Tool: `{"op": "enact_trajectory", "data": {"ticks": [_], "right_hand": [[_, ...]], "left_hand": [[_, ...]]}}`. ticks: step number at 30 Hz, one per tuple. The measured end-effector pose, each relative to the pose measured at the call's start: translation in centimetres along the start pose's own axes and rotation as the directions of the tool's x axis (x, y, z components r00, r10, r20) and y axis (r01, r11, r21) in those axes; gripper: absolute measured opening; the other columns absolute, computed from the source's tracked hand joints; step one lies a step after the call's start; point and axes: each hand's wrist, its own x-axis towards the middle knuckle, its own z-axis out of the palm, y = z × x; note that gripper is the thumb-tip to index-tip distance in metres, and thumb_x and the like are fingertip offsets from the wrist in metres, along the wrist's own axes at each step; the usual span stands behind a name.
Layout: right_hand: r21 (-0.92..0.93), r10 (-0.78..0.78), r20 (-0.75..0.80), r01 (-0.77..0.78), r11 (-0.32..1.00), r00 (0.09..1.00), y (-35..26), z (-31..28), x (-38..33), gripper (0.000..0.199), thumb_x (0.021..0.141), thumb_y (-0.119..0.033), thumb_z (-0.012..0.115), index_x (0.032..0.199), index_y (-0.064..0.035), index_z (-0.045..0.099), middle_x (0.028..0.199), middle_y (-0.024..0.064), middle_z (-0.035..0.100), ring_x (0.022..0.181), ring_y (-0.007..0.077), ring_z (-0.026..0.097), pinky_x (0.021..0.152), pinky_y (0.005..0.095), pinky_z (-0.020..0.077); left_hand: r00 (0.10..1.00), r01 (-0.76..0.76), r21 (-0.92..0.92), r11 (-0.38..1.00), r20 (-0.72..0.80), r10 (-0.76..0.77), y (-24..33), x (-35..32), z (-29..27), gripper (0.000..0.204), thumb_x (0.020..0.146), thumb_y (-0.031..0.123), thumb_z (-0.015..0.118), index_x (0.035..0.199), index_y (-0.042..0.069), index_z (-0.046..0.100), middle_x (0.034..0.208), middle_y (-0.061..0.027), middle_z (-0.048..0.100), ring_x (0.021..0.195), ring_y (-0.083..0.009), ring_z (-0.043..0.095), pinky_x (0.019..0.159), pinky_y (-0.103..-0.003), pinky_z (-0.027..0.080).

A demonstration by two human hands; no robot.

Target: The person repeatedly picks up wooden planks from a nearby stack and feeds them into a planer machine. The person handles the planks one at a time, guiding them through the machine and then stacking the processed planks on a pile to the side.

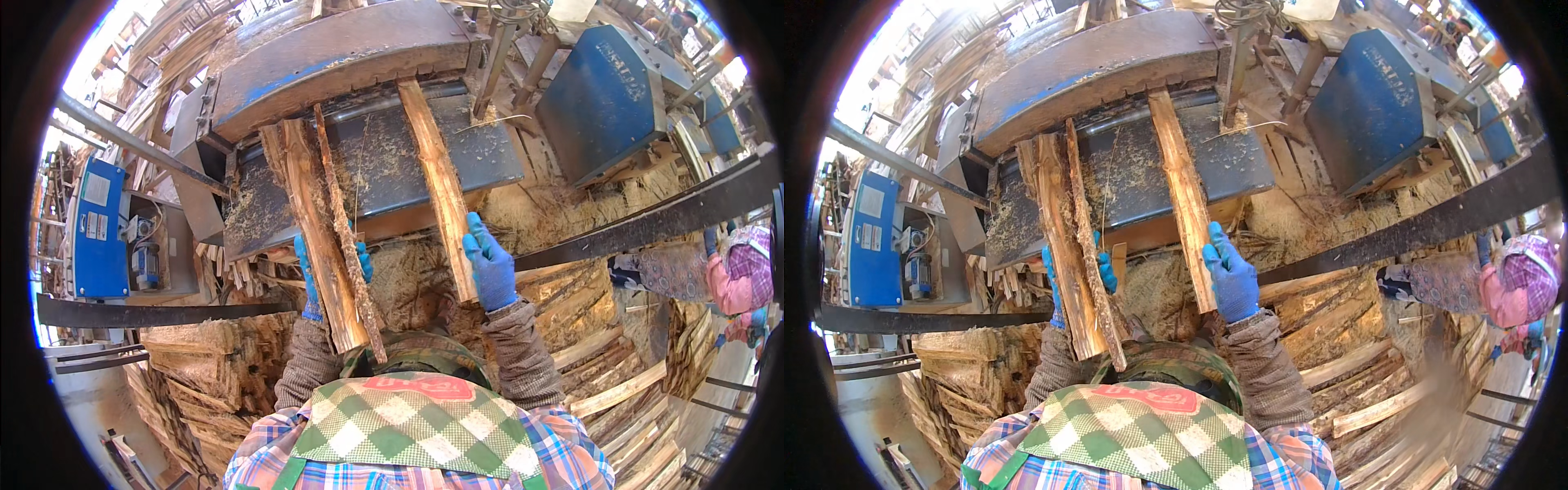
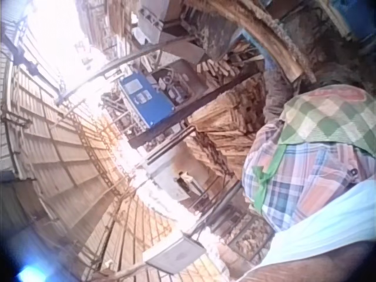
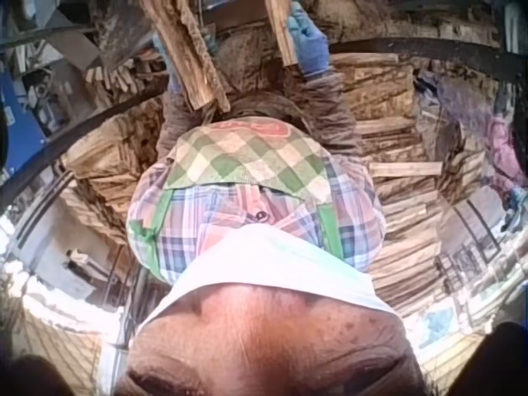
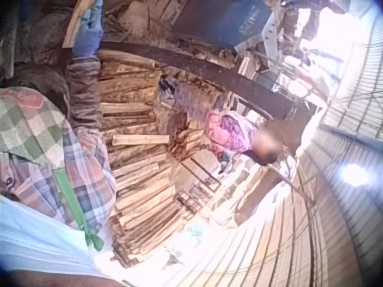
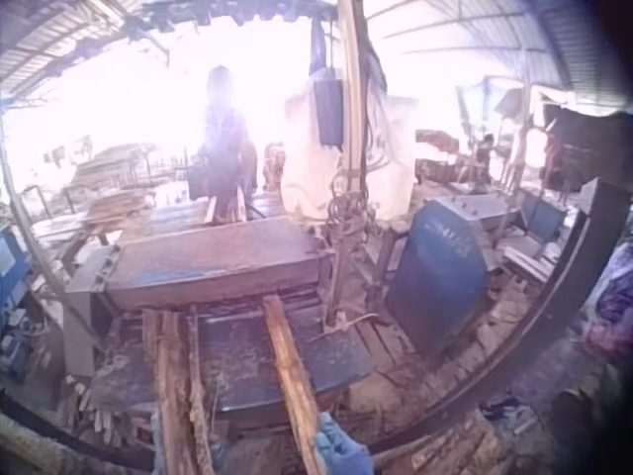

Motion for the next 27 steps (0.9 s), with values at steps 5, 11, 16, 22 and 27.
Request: {"op": "enact_trajectory", "data": {"ticks": [5, 11, 16, 22, 27], "right_hand": [[-0.540, -0.424, -0.177, 0.273, 0.797, 0.888, 0.4, 0.4, 5.7, 0.042, 0.099, -0.021, 0.070, 0.138, -0.0063, 0.065, 0.103, 0.0119, 0.070, 0.079, 0.0246, 0.064, 0.071, 0.0370, 0.0563], [-0.541, -0.421, -0.194, 0.262, 0.799, 0.886, -3.6, 5.8, 14.3, 0.037, 0.101, -0.021, 0.066, 0.134, -0.0055, 0.066, 0.108, 0.0171, 0.066, 0.096, 0.0284, 0.065, 0.082, 0.0389, 0.0556], [-0.367, -0.290, -0.409, 0.135, 0.921, 0.865, -3.3, 7.3, 20.3, 0.039, 0.104, -0.028, 0.060, 0.134, -0.0043, 0.065, 0.116, 0.0198, 0.063, 0.103, 0.0302, 0.066, 0.087, 0.0414, 0.0547], [0.083, -0.199, -0.029, 0.201, 0.976, 0.980, -4.0, 7.3, 14.1, 0.051, 0.104, -0.030, 0.060, 0.145, -0.0012, 0.053, 0.132, 0.0199, 0.058, 0.119, 0.0296, 0.060, 0.100, 0.0423, 0.0503], [0.000, -0.054, 0.501, 0.062, 0.998, 0.864, -3.9, 6.8, -4.5, 0.096, 0.099, -0.037, 0.069, 0.165, -0.0038, 0.008, 0.170, 0.0219, 0.017, 0.153, 0.0323, 0.030, 0.122, 0.0429, 0.0315]], "left_hand": [[0.987, -0.018, -0.070, 0.997, -0.161, 0.007, -5.3, 3.8, 7.8, 0.079, 0.094, 0.059, 0.066, 0.152, 0.011, 0.044, 0.111, -0.0101, 0.062, 0.094, -0.0264, 0.065, 0.087, -0.050, 0.057], [0.991, 0.120, -0.112, 0.986, -0.047, -0.126, -2.2, 0.0, 1.1, 0.072, 0.095, 0.052, 0.070, 0.141, -0.001, 0.052, 0.118, -0.0153, 0.066, 0.103, -0.0279, 0.066, 0.091, -0.050, 0.056], [0.978, 0.122, 0.059, 0.991, -0.176, -0.110, -0.8, 1.8, 4.0, 0.079, 0.097, 0.053, 0.065, 0.149, -0.002, 0.042, 0.131, -0.0245, 0.059, 0.116, -0.0336, 0.064, 0.102, -0.051, 0.055], [0.968, -0.078, 0.107, 0.991, -0.229, 0.101, -3.3, 2.0, 3.5, 0.070, 0.104, 0.052, 0.053, 0.153, 0.003, 0.040, 0.136, -0.0242, 0.059, 0.111, -0.0311, 0.070, 0.089, -0.043, 0.066], [0.817, -0.035, 0.393, 0.919, -0.518, 0.253, -5.8, 6.0, 18.0, 0.093, 0.093, 0.079, 0.047, 0.155, 0.009, 0.042, 0.141, -0.0200, 0.058, 0.121, -0.0305, 0.064, 0.099, -0.049, 0.059]]}}
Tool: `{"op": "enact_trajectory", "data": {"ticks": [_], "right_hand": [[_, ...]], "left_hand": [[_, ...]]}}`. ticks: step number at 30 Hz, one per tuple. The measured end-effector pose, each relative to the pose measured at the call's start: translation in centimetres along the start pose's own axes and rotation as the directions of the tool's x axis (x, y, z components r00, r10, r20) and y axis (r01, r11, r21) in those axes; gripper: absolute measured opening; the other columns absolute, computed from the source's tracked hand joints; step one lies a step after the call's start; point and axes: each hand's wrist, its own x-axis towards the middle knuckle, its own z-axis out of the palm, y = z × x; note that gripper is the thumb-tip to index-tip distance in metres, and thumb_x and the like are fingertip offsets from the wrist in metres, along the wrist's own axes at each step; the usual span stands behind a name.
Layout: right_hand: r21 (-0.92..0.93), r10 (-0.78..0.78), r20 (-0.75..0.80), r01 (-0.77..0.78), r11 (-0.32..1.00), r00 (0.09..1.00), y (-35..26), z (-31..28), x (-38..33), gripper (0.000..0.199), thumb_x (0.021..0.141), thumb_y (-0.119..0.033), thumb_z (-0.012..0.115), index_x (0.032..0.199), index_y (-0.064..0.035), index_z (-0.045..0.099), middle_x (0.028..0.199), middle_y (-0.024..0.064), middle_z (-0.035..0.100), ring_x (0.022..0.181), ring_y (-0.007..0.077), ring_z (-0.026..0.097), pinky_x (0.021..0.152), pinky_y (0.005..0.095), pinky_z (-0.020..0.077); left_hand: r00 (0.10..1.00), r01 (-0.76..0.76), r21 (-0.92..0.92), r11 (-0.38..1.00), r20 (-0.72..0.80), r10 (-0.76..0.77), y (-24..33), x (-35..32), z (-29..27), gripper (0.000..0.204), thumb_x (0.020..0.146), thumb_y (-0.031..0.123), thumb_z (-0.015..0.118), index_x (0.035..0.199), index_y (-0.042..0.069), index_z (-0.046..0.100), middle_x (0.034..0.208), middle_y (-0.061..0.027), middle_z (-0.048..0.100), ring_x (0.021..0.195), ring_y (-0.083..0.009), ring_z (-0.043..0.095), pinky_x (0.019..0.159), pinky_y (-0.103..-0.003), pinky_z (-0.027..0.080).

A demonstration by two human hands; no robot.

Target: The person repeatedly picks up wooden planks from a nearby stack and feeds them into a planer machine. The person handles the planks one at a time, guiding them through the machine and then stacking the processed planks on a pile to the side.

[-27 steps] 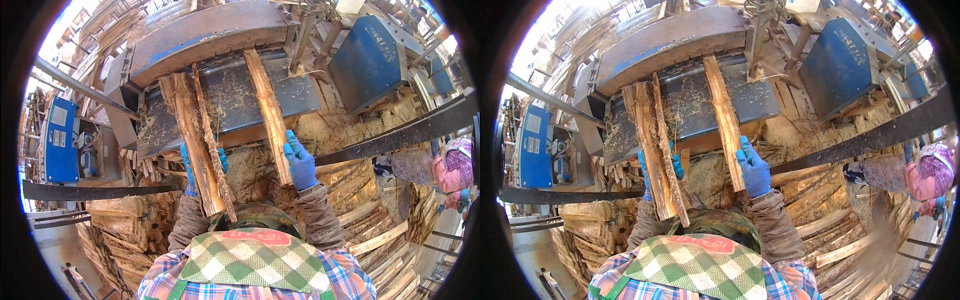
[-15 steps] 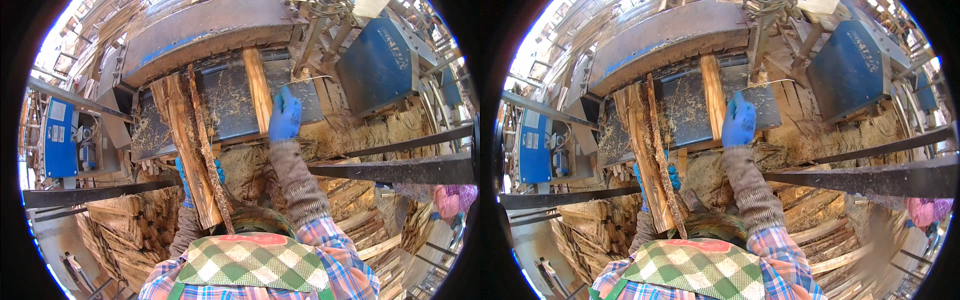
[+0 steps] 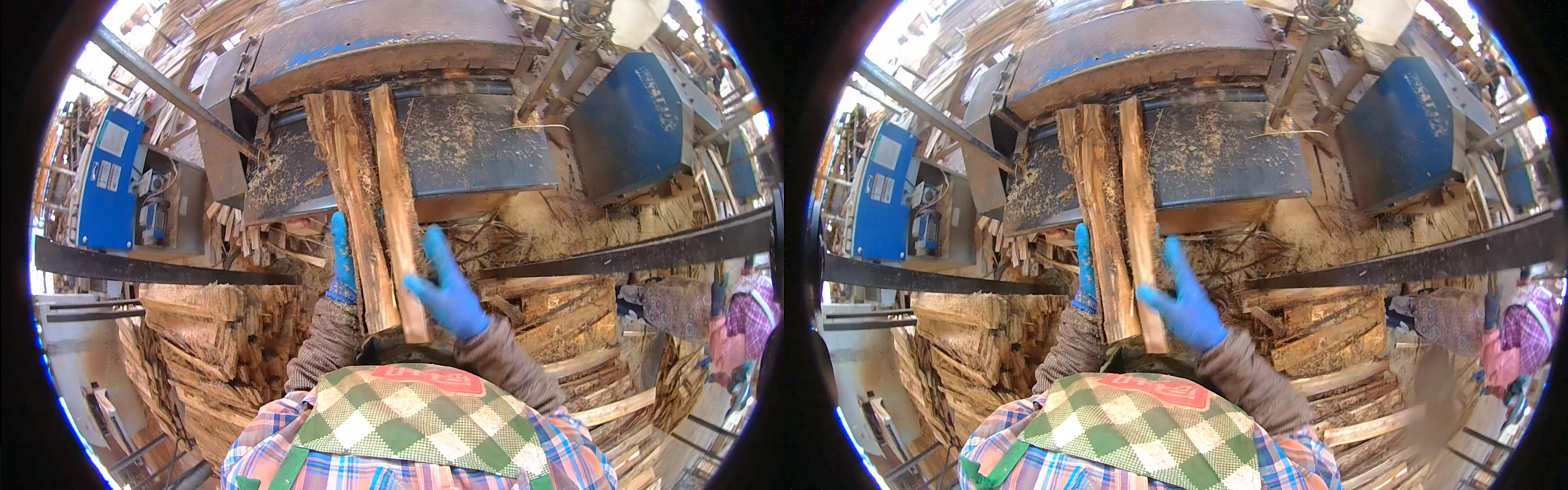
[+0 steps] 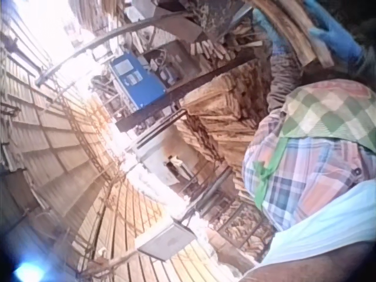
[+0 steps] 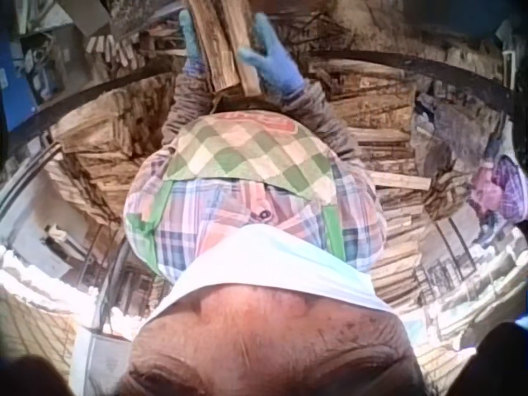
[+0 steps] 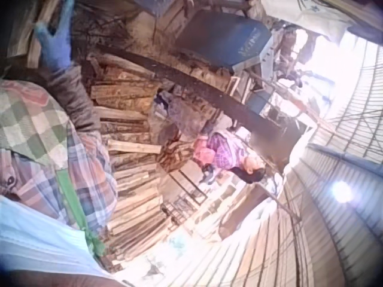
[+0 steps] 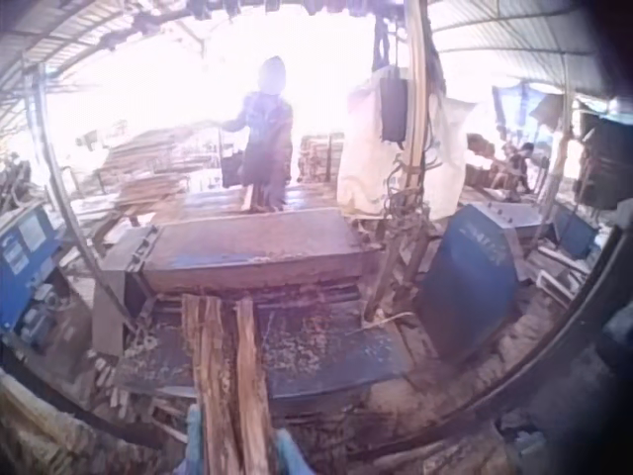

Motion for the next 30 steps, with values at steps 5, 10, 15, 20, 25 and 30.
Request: {"op": "enact_trajectory", "data": {"ticks": [5, 10, 15, 20, 25, 30], "right_hand": [[-0.244, -0.014, -0.332, -0.072, 0.967, 0.943, 3.9, 1.4, -6.0, 0.062, 0.104, -0.030, 0.064, 0.161, -0.0230, 0.039, 0.090, 0.0071, 0.071, 0.068, 0.0124, 0.051, 0.063, 0.0327, 0.0478], [-0.178, -0.098, -0.532, 0.002, 0.984, 0.841, 3.8, -3.2, -6.3, 0.053, 0.104, -0.024, 0.065, 0.155, -0.0207, 0.050, 0.087, 0.0005, 0.068, 0.063, 0.0061, 0.039, 0.055, 0.0265, 0.0416], [0.126, 0.113, -0.526, -0.054, 0.991, 0.843, 1.0, -8.4, -3.8, 0.054, 0.104, -0.018, 0.064, 0.155, -0.0116, 0.048, 0.125, 0.0004, 0.065, 0.085, 0.0069, 0.044, 0.071, 0.0237, 0.0438], [0.145, 0.127, -0.491, -0.063, 0.987, 0.862, 0.3, -10.9, -0.9, 0.055, 0.103, -0.019, 0.065, 0.152, 0.0013, 0.046, 0.154, 0.0151, 0.051, 0.137, 0.0215, 0.053, 0.112, 0.0344, 0.0469], [-0.499, -0.288, -0.602, -0.070, 0.864, 0.745, 5.2, -11.7, 4.9, 0.040, 0.102, -0.023, 0.066, 0.134, 0.0015, 0.065, 0.127, 0.0191, 0.067, 0.116, 0.0252, 0.065, 0.095, 0.0368, 0.0559], [-0.836, -0.717, -0.468, 0.004, 0.549, 0.517, 4.6, -14.1, 14.5, 0.029, 0.099, -0.013, 0.068, 0.125, -0.0010, 0.069, 0.108, 0.0169, 0.068, 0.101, 0.0323, 0.066, 0.087, 0.0397, 0.0558]], "left_hand": [[0.989, 0.055, 0.050, 0.997, 0.135, -0.062, 0.1, -1.8, -3.0, 0.101, 0.092, 0.079, 0.049, 0.161, 0.009, 0.028, 0.156, -0.0270, 0.041, 0.130, -0.0390, 0.058, 0.106, -0.052, 0.055], [0.931, 0.225, -0.217, 0.950, 0.337, -0.143, -0.5, -2.5, -4.0, 0.095, 0.094, 0.072, 0.054, 0.162, 0.011, 0.026, 0.153, -0.0293, 0.043, 0.118, -0.0367, 0.065, 0.103, -0.053, 0.058], [0.898, 0.309, -0.287, 0.907, 0.401, -0.179, -1.5, -1.6, -4.5, 0.088, 0.096, 0.068, 0.057, 0.159, 0.012, 0.034, 0.134, -0.0279, 0.060, 0.112, -0.0366, 0.068, 0.097, -0.052, 0.062], [0.954, 0.240, -0.181, 0.954, 0.228, -0.197, -1.6, -1.8, -3.8, 0.087, 0.097, 0.065, 0.057, 0.160, 0.012, 0.030, 0.135, -0.0294, 0.059, 0.117, -0.0400, 0.066, 0.101, -0.056, 0.058], [0.976, 0.195, 0.007, 0.981, 0.098, -0.195, -1.2, -2.2, -0.5, 0.088, 0.098, 0.060, 0.058, 0.162, 0.011, 0.022, 0.154, -0.0326, 0.040, 0.137, -0.0472, 0.049, 0.115, -0.059, 0.046], [0.969, 0.213, 0.048, 0.976, 0.119, -0.217, -0.8, -1.8, -1.4, 0.083, 0.103, 0.047, 0.058, 0.163, 0.005, 0.019, 0.160, -0.0320, 0.032, 0.145, -0.0485, 0.039, 0.120, -0.060, 0.038]]}}
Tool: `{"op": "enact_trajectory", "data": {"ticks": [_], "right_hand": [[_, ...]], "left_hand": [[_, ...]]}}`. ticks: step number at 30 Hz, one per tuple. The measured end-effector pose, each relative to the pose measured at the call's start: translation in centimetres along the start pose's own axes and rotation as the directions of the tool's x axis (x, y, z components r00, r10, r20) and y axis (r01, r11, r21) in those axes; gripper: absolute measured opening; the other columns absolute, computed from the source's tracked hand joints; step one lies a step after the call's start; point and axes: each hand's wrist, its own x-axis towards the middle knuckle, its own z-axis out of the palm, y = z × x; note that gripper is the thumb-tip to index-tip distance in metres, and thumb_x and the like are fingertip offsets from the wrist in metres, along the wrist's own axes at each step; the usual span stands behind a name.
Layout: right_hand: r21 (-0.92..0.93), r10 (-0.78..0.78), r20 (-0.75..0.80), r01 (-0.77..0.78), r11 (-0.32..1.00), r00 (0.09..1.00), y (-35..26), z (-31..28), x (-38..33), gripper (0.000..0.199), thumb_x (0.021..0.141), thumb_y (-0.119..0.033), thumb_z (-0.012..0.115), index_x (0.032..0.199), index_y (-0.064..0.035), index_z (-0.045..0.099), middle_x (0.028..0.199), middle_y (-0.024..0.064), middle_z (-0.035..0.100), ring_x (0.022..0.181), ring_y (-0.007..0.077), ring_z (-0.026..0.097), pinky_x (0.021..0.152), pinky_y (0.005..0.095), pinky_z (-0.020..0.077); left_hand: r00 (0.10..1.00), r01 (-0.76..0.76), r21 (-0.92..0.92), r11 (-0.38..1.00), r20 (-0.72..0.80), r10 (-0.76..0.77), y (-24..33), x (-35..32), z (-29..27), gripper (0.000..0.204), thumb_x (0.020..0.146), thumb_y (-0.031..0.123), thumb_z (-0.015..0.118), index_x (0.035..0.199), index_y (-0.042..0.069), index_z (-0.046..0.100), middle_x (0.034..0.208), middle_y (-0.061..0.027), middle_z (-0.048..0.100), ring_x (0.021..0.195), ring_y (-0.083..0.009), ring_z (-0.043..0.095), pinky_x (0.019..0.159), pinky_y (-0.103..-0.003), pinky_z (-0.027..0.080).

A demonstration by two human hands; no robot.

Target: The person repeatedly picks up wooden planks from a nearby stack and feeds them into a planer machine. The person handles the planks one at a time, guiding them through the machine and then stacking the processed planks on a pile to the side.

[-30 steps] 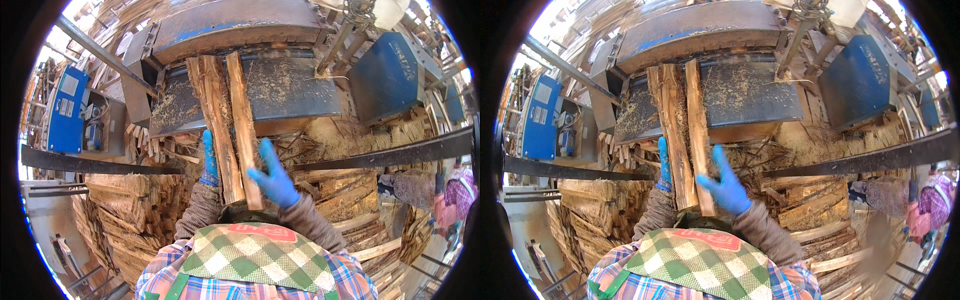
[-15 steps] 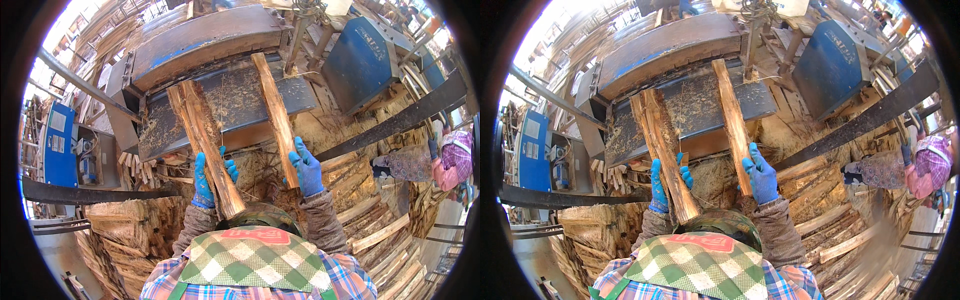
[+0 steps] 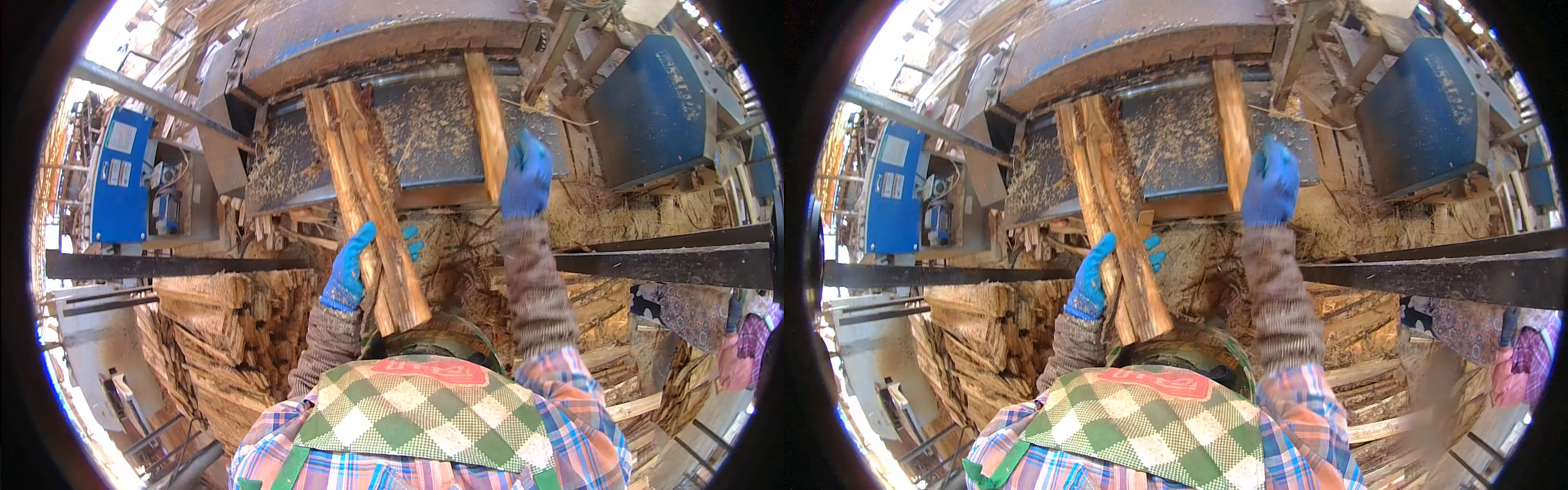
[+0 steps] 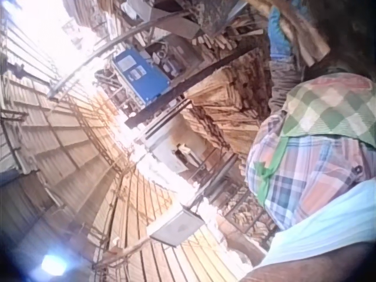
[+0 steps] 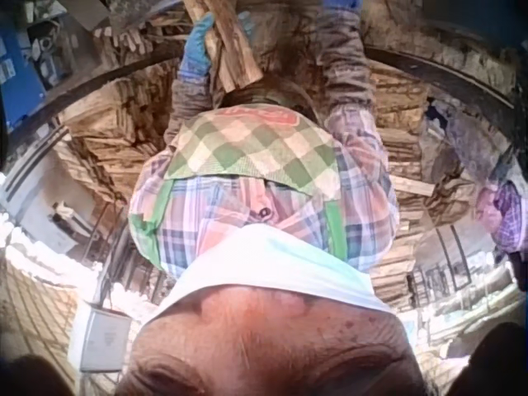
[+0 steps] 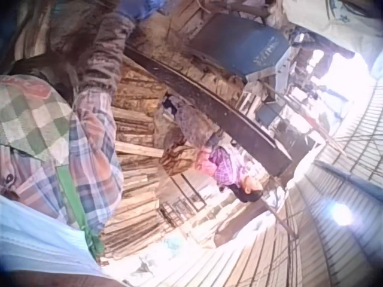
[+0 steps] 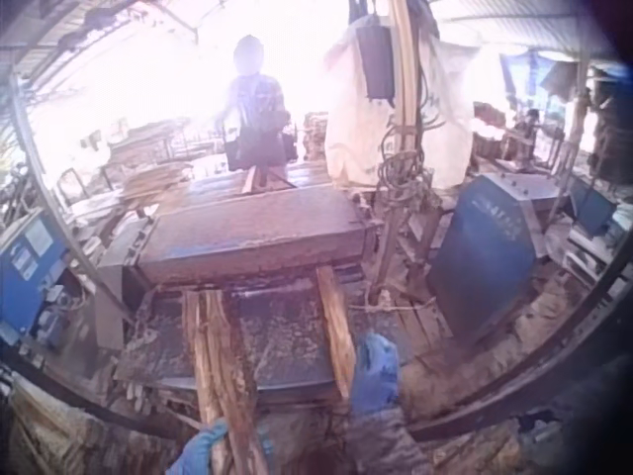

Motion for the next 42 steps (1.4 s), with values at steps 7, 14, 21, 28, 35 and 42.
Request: {"op": "enact_trajectory", "data": {"ticks": [7, 14, 21, 28, 35, 42], "right_hand": [[0.490, 0.433, 0.421, -0.602, 0.631, 0.797, -5.3, 1.2, 2.9, 0.052, 0.101, -0.022, 0.066, 0.144, 0.0025, 0.052, 0.136, 0.0224, 0.056, 0.122, 0.0344, 0.059, 0.102, 0.0454, 0.0500], [0.129, 0.025, 0.990, -0.973, 0.193, 0.136, -16.0, -8.7, -16.4, 0.091, 0.090, -0.040, 0.080, 0.154, 0.0066, 0.034, 0.141, 0.0215, 0.057, 0.126, 0.0250, 0.058, 0.102, 0.0394, 0.0507], [0.236, 0.285, 0.755, -0.651, 0.721, 0.590, -15.4, -9.8, -17.9, 0.046, 0.094, -0.032, 0.077, 0.125, 0.0017, 0.066, 0.095, 0.0085, 0.074, 0.081, 0.0131, 0.064, 0.073, 0.0329, 0.0543], [0.347, 0.150, 0.885, -0.839, 0.419, 0.441, -18.7, -8.6, -18.5, 0.041, 0.099, -0.029, 0.073, 0.125, 0.0018, 0.067, 0.104, 0.0054, 0.072, 0.086, 0.0124, 0.062, 0.076, 0.0301, 0.0527], [0.623, -0.006, 0.582, -0.442, 0.645, 0.813, -25.2, 4.8, -6.0, 0.041, 0.099, -0.041, 0.070, 0.102, 0.0005, 0.072, 0.084, 0.0025, 0.062, 0.078, 0.0152, 0.054, 0.071, 0.0336, 0.0465], [0.782, 0.203, 0.553, -0.587, 0.210, 0.808, -32.6, 8.7, 10.6, 0.043, 0.102, -0.033, 0.065, 0.133, -0.0031, 0.061, 0.126, 0.0097, 0.064, 0.102, 0.0223, 0.068, 0.083, 0.0352, 0.0564]], "left_hand": [[0.999, -0.048, 0.047, 0.998, 0.010, 0.047, 1.2, 0.3, -0.2, 0.068, 0.104, 0.035, 0.060, 0.157, 0.001, 0.034, 0.152, -0.0292, 0.047, 0.140, -0.0415, 0.049, 0.110, -0.053, 0.052], [0.987, -0.056, 0.088, 0.994, -0.142, 0.069, 0.4, 0.6, -2.0, 0.063, 0.101, 0.042, 0.065, 0.146, 0.000, 0.051, 0.136, -0.0209, 0.062, 0.120, -0.0312, 0.065, 0.104, -0.046, 0.056], [0.885, -0.039, 0.404, 0.914, -0.411, 0.220, 0.4, -1.8, -6.6, 0.067, 0.100, 0.046, 0.066, 0.148, 0.002, 0.051, 0.141, -0.0154, 0.060, 0.125, -0.0254, 0.061, 0.104, -0.042, 0.054], [0.871, 0.244, 0.654, 0.716, -0.472, 0.135, 4.7, -3.8, -8.9, 0.077, 0.094, 0.064, 0.064, 0.141, 0.003, 0.058, 0.127, -0.0142, 0.065, 0.113, -0.0239, 0.063, 0.095, -0.040, 0.053], [0.877, -0.456, 0.413, 0.788, 0.060, 0.476, 17.6, 5.7, -4.9, 0.088, 0.095, 0.072, 0.053, 0.146, 0.001, 0.051, 0.127, -0.0200, 0.067, 0.113, -0.0299, 0.067, 0.097, -0.045, 0.058], [0.841, -0.541, 0.227, 0.810, 0.142, 0.522, 26.6, 2.2, 0.6, 0.107, 0.094, 0.082, 0.037, 0.162, 0.002, 0.017, 0.145, -0.0235, 0.051, 0.127, -0.0364, 0.058, 0.107, -0.051, 0.050]]}}
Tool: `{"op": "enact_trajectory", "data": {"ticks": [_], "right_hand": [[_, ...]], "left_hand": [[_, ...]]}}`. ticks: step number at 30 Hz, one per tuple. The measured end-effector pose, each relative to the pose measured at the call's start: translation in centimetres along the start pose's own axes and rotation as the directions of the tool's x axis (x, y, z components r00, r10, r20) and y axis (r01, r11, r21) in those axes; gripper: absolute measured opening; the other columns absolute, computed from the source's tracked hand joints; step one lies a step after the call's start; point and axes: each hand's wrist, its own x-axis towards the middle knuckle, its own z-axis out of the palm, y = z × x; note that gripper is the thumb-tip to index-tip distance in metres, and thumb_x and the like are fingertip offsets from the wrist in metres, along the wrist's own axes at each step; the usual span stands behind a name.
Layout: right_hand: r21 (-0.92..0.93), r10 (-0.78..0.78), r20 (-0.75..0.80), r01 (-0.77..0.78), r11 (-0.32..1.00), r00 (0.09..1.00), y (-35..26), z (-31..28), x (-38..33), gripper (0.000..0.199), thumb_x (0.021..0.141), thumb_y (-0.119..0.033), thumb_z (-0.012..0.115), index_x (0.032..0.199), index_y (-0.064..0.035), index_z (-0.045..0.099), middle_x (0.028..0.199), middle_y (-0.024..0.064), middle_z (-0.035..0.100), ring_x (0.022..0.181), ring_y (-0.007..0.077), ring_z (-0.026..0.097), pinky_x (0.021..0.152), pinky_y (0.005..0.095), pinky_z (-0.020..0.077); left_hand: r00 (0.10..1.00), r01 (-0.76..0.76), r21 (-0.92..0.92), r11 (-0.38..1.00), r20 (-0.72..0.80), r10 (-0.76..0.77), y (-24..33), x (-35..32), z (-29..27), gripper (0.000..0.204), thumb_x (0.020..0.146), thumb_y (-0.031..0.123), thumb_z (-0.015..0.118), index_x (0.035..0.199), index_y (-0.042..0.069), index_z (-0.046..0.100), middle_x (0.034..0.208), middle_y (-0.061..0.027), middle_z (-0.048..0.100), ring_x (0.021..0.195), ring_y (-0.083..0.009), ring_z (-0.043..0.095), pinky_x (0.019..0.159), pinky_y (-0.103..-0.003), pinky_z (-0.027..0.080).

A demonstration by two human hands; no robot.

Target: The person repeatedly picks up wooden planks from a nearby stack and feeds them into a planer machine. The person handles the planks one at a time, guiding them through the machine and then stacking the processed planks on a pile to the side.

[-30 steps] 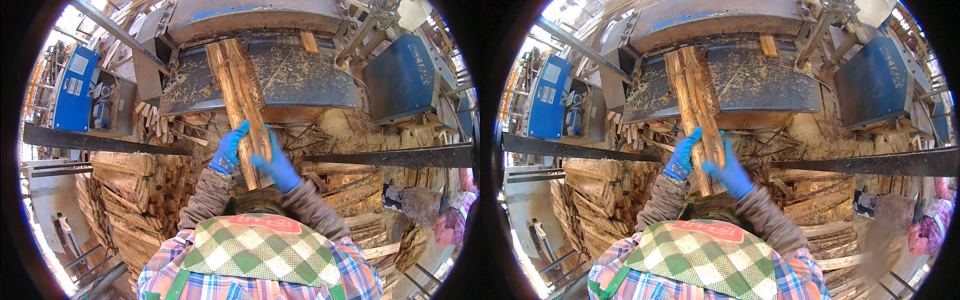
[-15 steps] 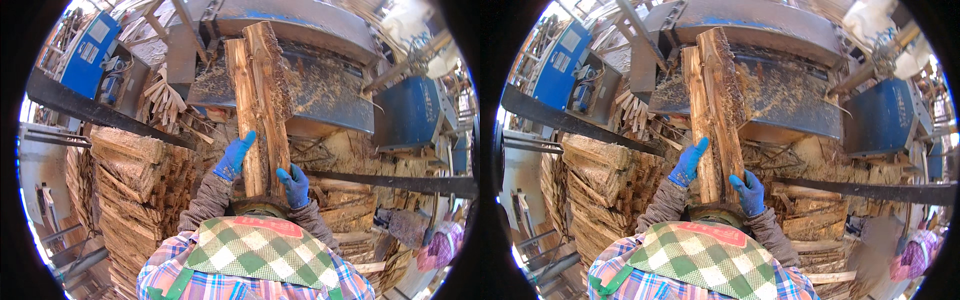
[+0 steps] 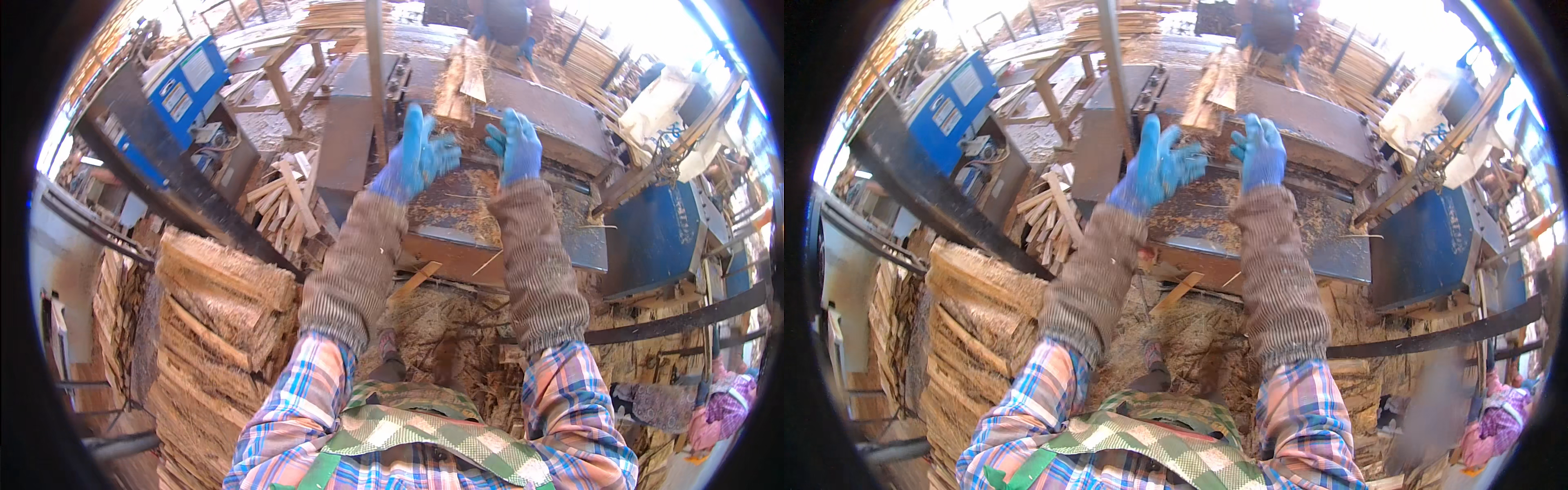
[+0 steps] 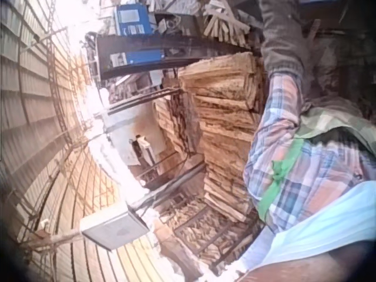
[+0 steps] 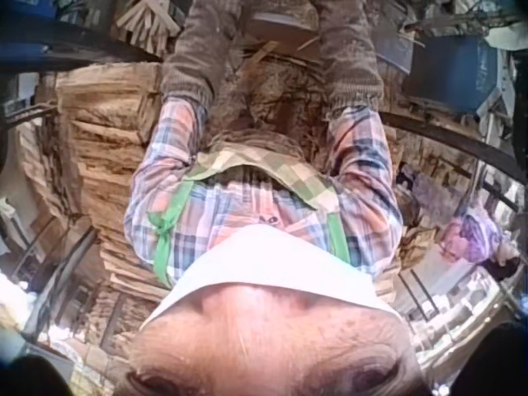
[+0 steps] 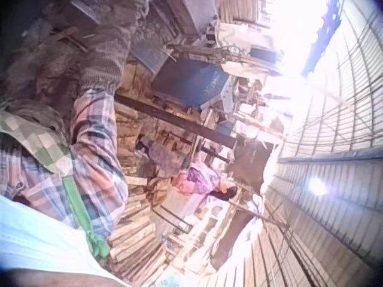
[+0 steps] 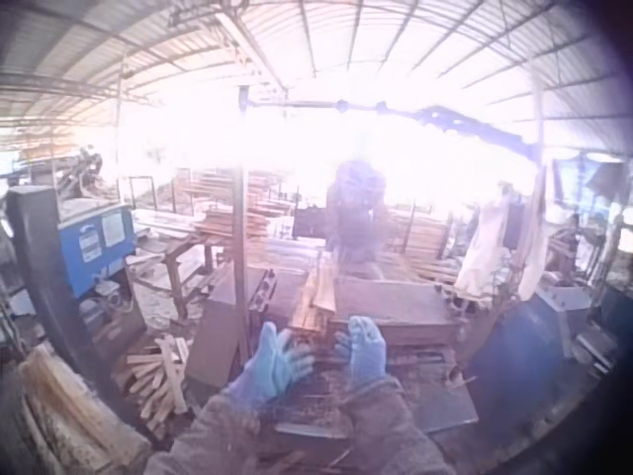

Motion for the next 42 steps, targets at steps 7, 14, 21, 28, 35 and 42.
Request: {"op": "enact_trajectory", "data": {"ticks": [7, 14, 21, 28, 35, 42], "right_hand": [[-0.246, 0.558, 0.188, -0.511, 0.824, 0.808, 12.0, -4.5, -27.0, 0.026, 0.105, -0.030, 0.063, 0.107, -0.0048, 0.068, 0.080, -0.0004, 0.058, 0.067, 0.0104, 0.051, 0.062, 0.0268, 0.0453], [-0.644, 0.775, 0.589, -0.713, 0.277, -0.231, 23.6, -22.2, -52.2, 0.030, 0.106, -0.032, 0.060, 0.088, -0.0070, 0.059, 0.077, 0.0032, 0.060, 0.060, 0.0118, 0.051, 0.053, 0.0295, 0.0449], [-0.891, 0.839, 0.444, -0.254, 0.377, -0.313, 19.8, -15.2, -63.0, 0.053, 0.103, -0.037, 0.065, 0.138, 0.0014, 0.057, 0.119, 0.0192, 0.071, 0.094, 0.0292, 0.074, 0.072, 0.0386, 0.0602], [-0.754, 0.643, 0.619, -0.114, 0.646, -0.450, 14.6, 5.5, -89.0, 0.063, 0.102, -0.039, 0.065, 0.148, 0.0003, 0.050, 0.132, 0.0222, 0.064, 0.107, 0.0309, 0.071, 0.082, 0.0405, 0.0602], [-0.686, 0.429, 0.590, -0.145, 0.713, -0.684, 5.0, 15.9, -129.7, 0.071, 0.101, -0.037, 0.066, 0.154, 0.0020, 0.040, 0.138, 0.0196, 0.059, 0.122, 0.0300, 0.064, 0.099, 0.0418, 0.0548], [-0.480, 0.601, 0.642, 0.362, 0.799, -0.476, 4.4, 19.0, -150.3, 0.117, 0.086, -0.066, 0.071, 0.161, 0.0063, 0.018, 0.161, 0.0335, 0.028, 0.150, 0.0432, 0.032, 0.121, 0.0501, 0.0312]], "left_hand": [[0.882, 0.231, -0.214, 0.949, -0.367, -0.297, -17.1, -40.4, -9.5, 0.098, 0.096, 0.078, 0.043, 0.164, 0.009, 0.023, 0.162, -0.0226, 0.037, 0.142, -0.0381, 0.046, 0.118, -0.052, 0.039], [-0.005, -0.258, -0.462, 0.849, -0.878, -0.479, -36.3, -85.5, -3.4, 0.109, 0.087, 0.079, 0.060, 0.165, 0.015, 0.020, 0.154, -0.0219, 0.046, 0.123, -0.0397, 0.057, 0.100, -0.054, 0.051], [-0.594, -0.682, 0.278, 0.676, -0.750, -0.291, -39.0, -102.4, 2.1, 0.123, 0.079, 0.087, 0.060, 0.163, 0.007, 0.021, 0.163, -0.0233, 0.030, 0.140, -0.0429, 0.042, 0.111, -0.055, 0.040], [-0.867, -0.448, 0.686, 0.573, -0.491, -0.090, -31.9, -131.2, -1.3, 0.118, 0.086, 0.085, 0.054, 0.165, 0.007, 0.015, 0.169, -0.0199, 0.023, 0.155, -0.0376, 0.024, 0.124, -0.052, 0.024], [-0.836, -0.247, 0.635, 0.732, -0.522, 0.171, -23.7, -153.1, -8.3, 0.088, 0.100, 0.064, 0.055, 0.164, 0.011, 0.026, 0.169, -0.0147, 0.025, 0.155, -0.0311, 0.026, 0.125, -0.046, 0.023], [-0.884, -0.195, 0.556, 0.808, -0.457, 0.101, -20.3, -153.6, -11.8, 0.070, 0.103, 0.051, 0.059, 0.157, 0.011, 0.042, 0.163, -0.0149, 0.038, 0.149, -0.0284, 0.039, 0.120, -0.041, 0.036]]}}
